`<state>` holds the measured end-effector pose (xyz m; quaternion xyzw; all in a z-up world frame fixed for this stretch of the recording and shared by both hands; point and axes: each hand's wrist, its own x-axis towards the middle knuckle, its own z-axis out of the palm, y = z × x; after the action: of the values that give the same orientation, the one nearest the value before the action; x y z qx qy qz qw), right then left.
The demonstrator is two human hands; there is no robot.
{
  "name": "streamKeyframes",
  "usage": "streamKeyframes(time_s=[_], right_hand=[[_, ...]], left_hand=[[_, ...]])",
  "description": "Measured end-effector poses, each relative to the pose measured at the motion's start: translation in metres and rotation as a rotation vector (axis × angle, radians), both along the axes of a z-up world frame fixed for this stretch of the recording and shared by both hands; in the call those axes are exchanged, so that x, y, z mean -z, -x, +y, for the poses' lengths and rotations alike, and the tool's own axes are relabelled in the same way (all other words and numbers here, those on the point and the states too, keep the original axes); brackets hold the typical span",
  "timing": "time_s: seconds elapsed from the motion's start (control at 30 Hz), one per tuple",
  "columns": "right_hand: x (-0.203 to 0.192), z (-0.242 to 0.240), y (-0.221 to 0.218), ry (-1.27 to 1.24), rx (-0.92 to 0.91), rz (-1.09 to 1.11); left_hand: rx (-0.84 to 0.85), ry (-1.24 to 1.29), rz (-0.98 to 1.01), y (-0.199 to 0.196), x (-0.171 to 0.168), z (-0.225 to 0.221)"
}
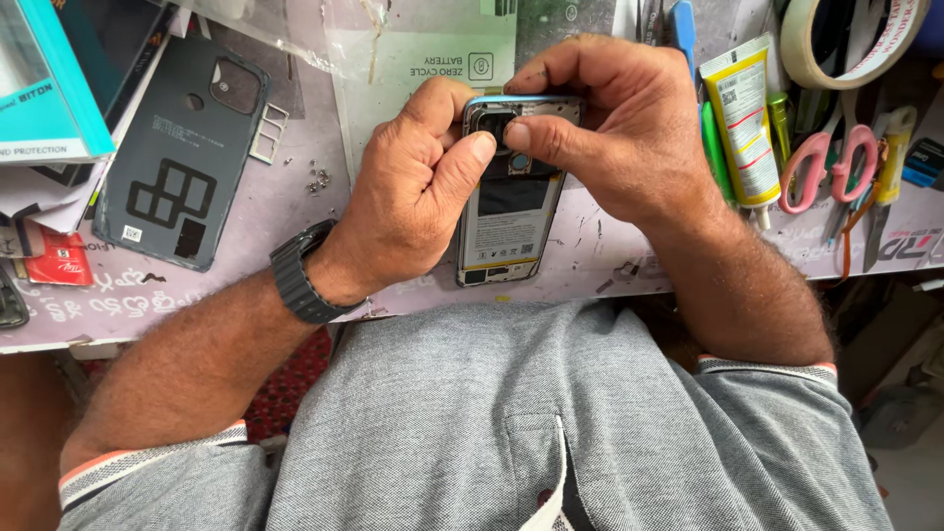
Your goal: The person reassembles a smartphone by placing a black internal component into the chassis, aligning the back cover, and pressing the edges to seal it. They then use a metal prying tool to adjust the frame and ensure the cover is properly seated.
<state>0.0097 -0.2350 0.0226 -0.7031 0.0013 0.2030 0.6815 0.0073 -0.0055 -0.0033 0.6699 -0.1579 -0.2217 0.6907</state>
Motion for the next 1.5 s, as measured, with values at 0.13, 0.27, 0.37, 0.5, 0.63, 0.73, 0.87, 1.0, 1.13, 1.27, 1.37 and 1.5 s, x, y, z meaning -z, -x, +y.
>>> streamKeyframes(time_s=[0.13,0.27,0.37,0.5,0.63,0.73,0.87,1.0,1.13,1.27,1.37,1.5], right_hand=[[0.002,0.001,0.0,-0.012,0.007,0.036],[0.001,0.0,0.001,-0.004,-0.01,0.008],[0.001,-0.001,-0.001,-0.017,-0.023,0.031],[0.001,0.0,-0.002,0.014,-0.023,0.058],[0.002,0.0,-0.003,0.09,-0.05,-0.033],[0.005,-0.001,-0.005,-0.038,-0.043,0.013],[0.006,-0.002,-0.003,-0.1,-0.046,0.0],[0.011,-0.001,0.0,-0.086,-0.013,0.009],[0.008,-0.006,-0.009,-0.182,-0.09,0.01],[-0.002,-0.008,-0.012,-0.139,-0.129,0.139],[-0.002,-0.012,-0.015,-0.122,-0.173,0.18],[0.002,-0.015,-0.012,-0.097,-0.187,0.136]], left_hand=[[0.007,0.054,0.047,-0.002,0.001,0.001],[0.001,0.064,0.072,-0.003,0.001,0.0],[-0.01,0.031,0.044,-0.003,-0.001,-0.001],[-0.018,0.002,-0.03,-0.002,-0.002,-0.001],[-0.017,-0.028,-0.043,-0.002,0.0,0.0],[0.015,0.039,-0.053,-0.003,0.004,0.003],[0.035,0.04,-0.06,-0.006,0.008,0.007],[0.033,-0.025,-0.048,-0.006,0.008,0.005],[-0.005,-0.029,-0.066,-0.005,0.01,0.004],[-0.017,-0.058,-0.071,-0.006,0.011,0.004],[-0.035,-0.087,-0.052,-0.007,0.008,0.003],[-0.047,-0.116,-0.043,-0.008,0.009,0.002]])
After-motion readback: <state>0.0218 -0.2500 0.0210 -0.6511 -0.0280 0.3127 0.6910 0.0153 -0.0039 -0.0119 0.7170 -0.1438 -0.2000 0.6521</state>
